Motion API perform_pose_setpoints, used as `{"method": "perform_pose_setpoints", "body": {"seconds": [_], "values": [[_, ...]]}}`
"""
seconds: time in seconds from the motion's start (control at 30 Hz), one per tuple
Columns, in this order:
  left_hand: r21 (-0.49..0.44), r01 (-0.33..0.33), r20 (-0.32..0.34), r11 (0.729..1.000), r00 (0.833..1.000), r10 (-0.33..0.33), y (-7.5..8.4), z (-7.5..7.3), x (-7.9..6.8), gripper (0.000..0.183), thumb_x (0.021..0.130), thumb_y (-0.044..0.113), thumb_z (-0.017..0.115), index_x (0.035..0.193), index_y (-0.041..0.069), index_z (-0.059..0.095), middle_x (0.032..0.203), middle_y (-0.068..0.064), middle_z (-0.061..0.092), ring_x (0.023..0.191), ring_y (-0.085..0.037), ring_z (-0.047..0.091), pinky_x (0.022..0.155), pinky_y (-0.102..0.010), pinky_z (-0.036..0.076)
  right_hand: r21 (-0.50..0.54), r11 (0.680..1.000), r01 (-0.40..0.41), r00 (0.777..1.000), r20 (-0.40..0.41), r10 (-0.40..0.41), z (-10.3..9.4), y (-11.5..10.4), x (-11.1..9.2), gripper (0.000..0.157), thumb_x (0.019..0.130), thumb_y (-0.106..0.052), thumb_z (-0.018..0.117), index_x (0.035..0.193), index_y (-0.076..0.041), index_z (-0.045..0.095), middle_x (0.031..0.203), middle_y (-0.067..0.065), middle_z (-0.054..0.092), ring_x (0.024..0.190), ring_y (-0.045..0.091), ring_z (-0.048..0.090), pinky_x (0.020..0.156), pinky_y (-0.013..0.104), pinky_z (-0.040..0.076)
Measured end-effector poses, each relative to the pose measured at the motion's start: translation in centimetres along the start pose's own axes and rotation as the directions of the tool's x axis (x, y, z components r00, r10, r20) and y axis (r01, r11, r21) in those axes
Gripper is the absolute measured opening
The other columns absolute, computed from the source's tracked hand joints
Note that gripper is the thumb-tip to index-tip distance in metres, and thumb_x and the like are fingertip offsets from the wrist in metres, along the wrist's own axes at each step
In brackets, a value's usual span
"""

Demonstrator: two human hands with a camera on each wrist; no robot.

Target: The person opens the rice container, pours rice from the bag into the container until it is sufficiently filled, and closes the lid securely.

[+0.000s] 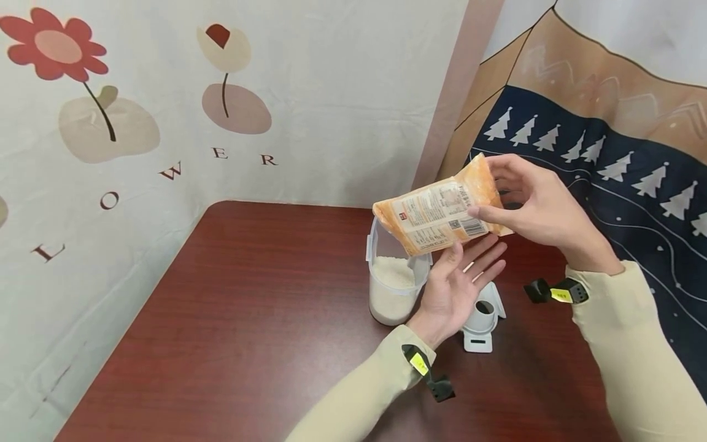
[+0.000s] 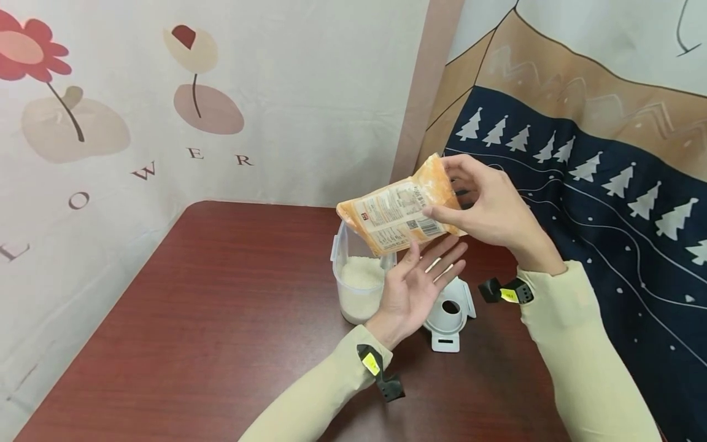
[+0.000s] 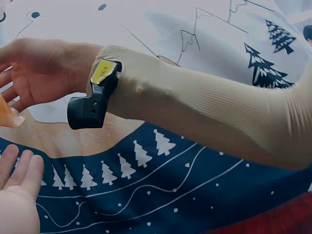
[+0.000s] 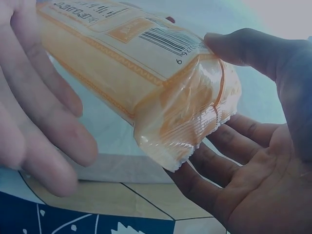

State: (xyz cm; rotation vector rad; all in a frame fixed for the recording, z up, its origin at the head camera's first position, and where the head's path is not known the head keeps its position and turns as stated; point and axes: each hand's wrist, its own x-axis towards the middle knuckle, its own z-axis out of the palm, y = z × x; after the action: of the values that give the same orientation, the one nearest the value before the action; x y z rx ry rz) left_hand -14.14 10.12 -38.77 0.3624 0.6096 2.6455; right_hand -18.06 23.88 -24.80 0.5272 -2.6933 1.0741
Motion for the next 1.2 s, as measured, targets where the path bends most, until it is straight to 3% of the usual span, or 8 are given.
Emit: {"method": "perform_pose_setpoints", "body": {"seconds": [0.1, 0.17, 0.37, 0.5, 0.67, 0.9, 1.0, 1.2], "values": [[0.034, 0.023, 0.008, 0.999, 1.0, -0.024, 0.5, -0.1, -0.3, 0.045, 0.107, 0.033, 0.044, 0.147, 0.013, 0.049, 0.143, -0.01, 0.063, 0.144, -0.035, 0.05, 0.122, -0.048, 0.039, -0.006, 1.0, -0.003, 1.0, 0.022, 0.003, 0.0, -0.2, 0.3, 0.07, 0.083, -0.022, 0.086, 0.144, -0.016, 0.054, 0.134, 0.011, 0.066, 0.117, 0.027, 0.066, 0.085, 0.004, 0.045], [0.069, 0.046, 0.006, 0.997, 0.999, -0.047, 0.9, -0.1, -0.5, 0.043, 0.107, 0.032, 0.043, 0.144, 0.012, 0.05, 0.147, -0.015, 0.059, 0.143, -0.036, 0.05, 0.122, -0.049, 0.039, -0.009, 1.0, 0.008, 0.999, 0.034, -0.008, -0.1, -0.3, 0.5, 0.07, 0.083, -0.023, 0.086, 0.144, -0.016, 0.054, 0.134, 0.012, 0.066, 0.118, 0.031, 0.066, 0.085, 0.004, 0.044], [0.2, 0.174, 0.041, 0.964, 0.982, -0.186, 2.2, 0.0, -1.2, 0.045, 0.107, 0.03, 0.043, 0.145, 0.009, 0.048, 0.155, -0.025, 0.048, 0.145, -0.04, 0.046, 0.121, -0.051, 0.039, -0.03, 0.997, 0.071, 0.996, 0.056, -0.07, -0.2, -0.4, 1.2, 0.07, 0.082, -0.018, 0.087, 0.143, -0.013, 0.054, 0.126, 0.013, 0.07, 0.105, 0.003, 0.067, 0.085, 0.003, 0.046], [0.325, 0.203, 0.118, 0.924, 0.96, -0.253, 3.7, 0.1, -1.8, 0.05, 0.107, 0.026, 0.041, 0.152, 0.004, 0.038, 0.158, -0.03, 0.04, 0.148, -0.045, 0.04, 0.122, -0.048, 0.039, -0.048, 0.994, 0.098, 0.992, 0.08, -0.094, -0.1, -0.7, 1.6, 0.069, 0.082, -0.017, 0.087, 0.142, -0.012, 0.054, 0.123, 0.013, 0.071, 0.103, 0.007, 0.069, 0.084, 0.003, 0.047], [0.436, 0.125, 0.21, 0.891, 0.949, -0.236, 5.7, 0.1, -2.4, 0.052, 0.108, 0.019, 0.04, 0.154, -0.005, 0.032, 0.157, -0.036, 0.036, 0.146, -0.051, 0.037, 0.12, -0.045, 0.042, -0.076, 0.988, 0.134, 0.986, 0.109, -0.125, -0.1, -1.1, 2.2, 0.064, 0.084, -0.02, 0.086, 0.139, -0.012, 0.056, 0.12, 0.009, 0.073, 0.102, 0.015, 0.071, 0.083, 0.003, 0.048], [0.535, -0.007, 0.269, 0.845, 0.949, -0.163, 7.9, 0.0, -3.0, 0.05, 0.106, 0.012, 0.048, 0.15, -0.009, 0.038, 0.151, -0.039, 0.042, 0.14, -0.056, 0.042, 0.115, -0.046, 0.047, -0.088, 0.985, 0.148, 0.98, 0.143, -0.135, -0.3, -1.4, 2.7, 0.064, 0.085, -0.023, 0.085, 0.14, -0.012, 0.055, 0.123, 0.008, 0.073, 0.108, 0.024, 0.072, 0.084, 0.003, 0.047], [0.606, -0.099, 0.315, 0.789, 0.941, -0.124, 8.9, 0.1, -3.3, 0.047, 0.104, 0.008, 0.053, 0.146, -0.011, 0.042, 0.147, -0.04, 0.045, 0.137, -0.057, 0.045, 0.114, -0.046, 0.049, -0.084, 0.984, 0.158, 0.978, 0.154, -0.144, -0.4, -1.4, 2.9, 0.063, 0.085, -0.023, 0.085, 0.14, -0.013, 0.055, 0.122, 0.007, 0.073, 0.108, 0.022, 0.072, 0.084, 0.004, 0.048], [0.735, -0.26, 0.389, 0.626, 0.918, -0.075, 11.1, 0.4, -3.9, 0.046, 0.101, 0.009, 0.063, 0.142, -0.007, 0.049, 0.143, -0.033, 0.054, 0.135, -0.046, 0.054, 0.11, -0.04, 0.052, -0.079, 0.978, 0.193, 0.968, 0.179, -0.176, -0.5, -1.3, 3.2, 0.062, 0.084, -0.022, 0.085, 0.139, -0.015, 0.056, 0.119, 0.004, 0.073, 0.105, 0.019, 0.071, 0.086, 0.005, 0.049]]}}
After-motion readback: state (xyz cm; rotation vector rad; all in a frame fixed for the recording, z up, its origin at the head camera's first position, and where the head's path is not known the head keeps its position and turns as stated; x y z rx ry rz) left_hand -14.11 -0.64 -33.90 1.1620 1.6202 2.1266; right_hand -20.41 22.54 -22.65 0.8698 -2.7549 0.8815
